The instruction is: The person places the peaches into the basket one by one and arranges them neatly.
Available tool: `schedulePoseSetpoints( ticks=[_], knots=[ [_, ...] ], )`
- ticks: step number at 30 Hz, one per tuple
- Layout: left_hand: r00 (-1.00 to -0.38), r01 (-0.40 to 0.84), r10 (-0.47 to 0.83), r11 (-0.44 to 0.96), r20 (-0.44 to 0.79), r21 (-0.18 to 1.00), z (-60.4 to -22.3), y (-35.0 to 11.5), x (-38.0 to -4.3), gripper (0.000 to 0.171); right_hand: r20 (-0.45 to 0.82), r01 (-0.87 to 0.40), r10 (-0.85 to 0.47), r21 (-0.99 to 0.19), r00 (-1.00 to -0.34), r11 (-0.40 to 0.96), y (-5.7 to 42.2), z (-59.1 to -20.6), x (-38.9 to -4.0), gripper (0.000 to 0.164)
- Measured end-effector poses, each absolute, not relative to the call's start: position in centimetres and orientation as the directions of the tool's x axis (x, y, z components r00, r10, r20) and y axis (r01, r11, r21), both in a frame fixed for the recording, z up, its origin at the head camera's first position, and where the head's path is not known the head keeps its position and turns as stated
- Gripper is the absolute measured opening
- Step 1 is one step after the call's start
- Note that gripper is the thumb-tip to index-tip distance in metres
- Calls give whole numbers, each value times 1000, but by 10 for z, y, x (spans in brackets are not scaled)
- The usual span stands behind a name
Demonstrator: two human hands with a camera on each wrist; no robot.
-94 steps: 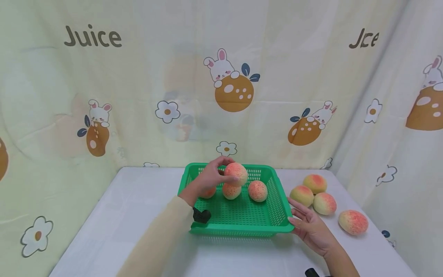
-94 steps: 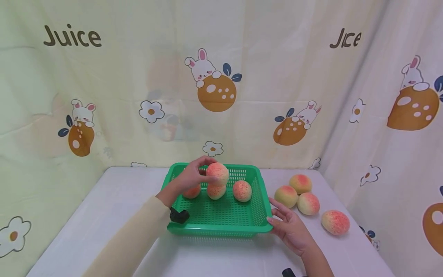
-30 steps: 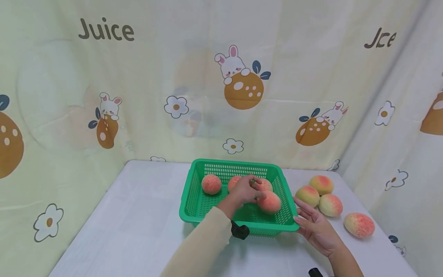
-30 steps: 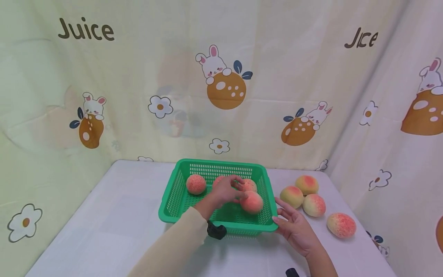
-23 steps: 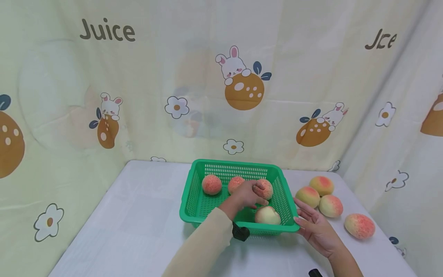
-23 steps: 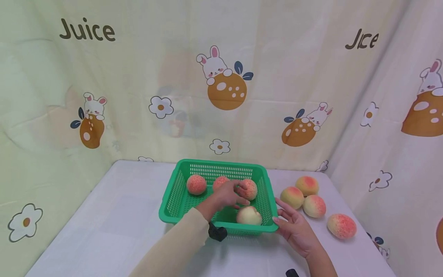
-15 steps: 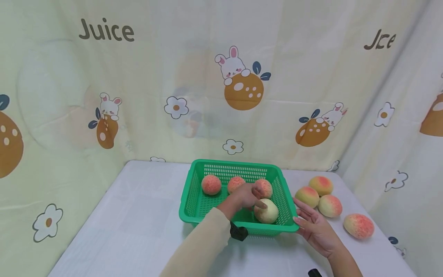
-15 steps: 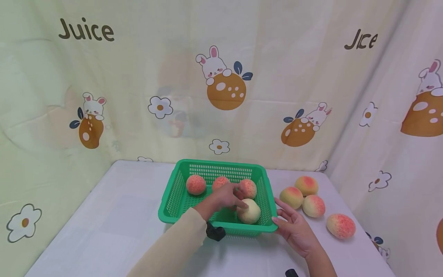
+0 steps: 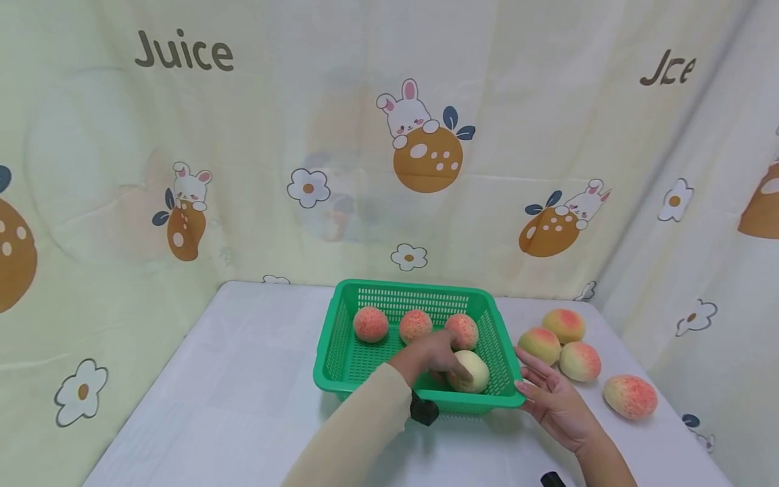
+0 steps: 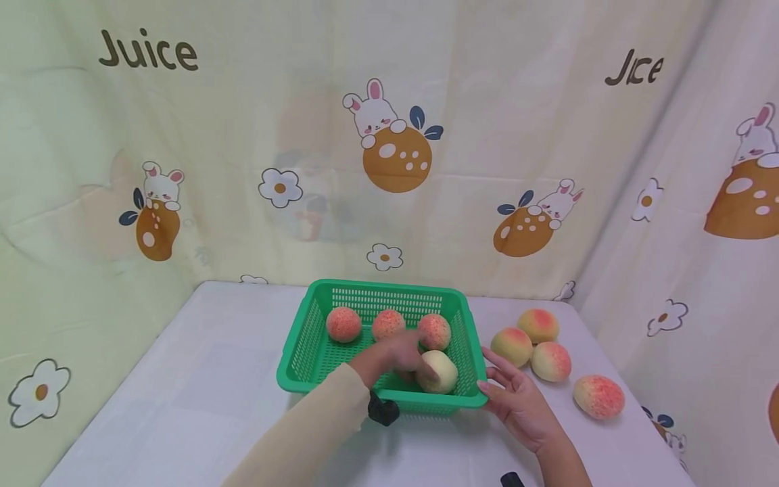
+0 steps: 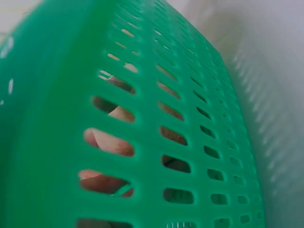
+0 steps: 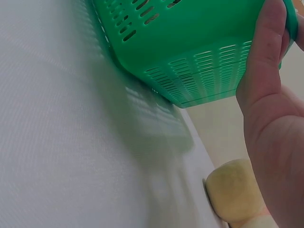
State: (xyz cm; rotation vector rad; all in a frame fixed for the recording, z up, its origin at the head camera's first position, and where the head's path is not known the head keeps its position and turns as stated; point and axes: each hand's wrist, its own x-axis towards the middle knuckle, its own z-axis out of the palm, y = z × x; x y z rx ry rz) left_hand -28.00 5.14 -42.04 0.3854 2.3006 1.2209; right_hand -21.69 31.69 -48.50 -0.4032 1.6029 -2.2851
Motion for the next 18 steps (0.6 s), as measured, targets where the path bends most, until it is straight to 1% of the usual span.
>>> schedulePoseSetpoints(
  ticks=[2, 5, 14, 18],
  knots=[
    [-836, 17, 458, 572, -302, 820, -421, 53, -281, 43, 46, 95, -411, -944, -910, -317, 317, -485, -216, 61],
    [-845, 20, 444, 584, -298, 812, -424, 55, -283, 44, 46, 95, -411, -944, -910, -317, 317, -485, -216, 61],
    [-884, 28, 400, 563, -242, 826, -428, 56, -288, 43, 24, 112, -406, -944, -913, -309, 317, -484, -216, 60],
    [-910, 80, 372, 588, -182, 805, -427, 58, -288, 39, 31, 111, -415, -944, -909, -312, 317, -484, -216, 60]
  ],
)
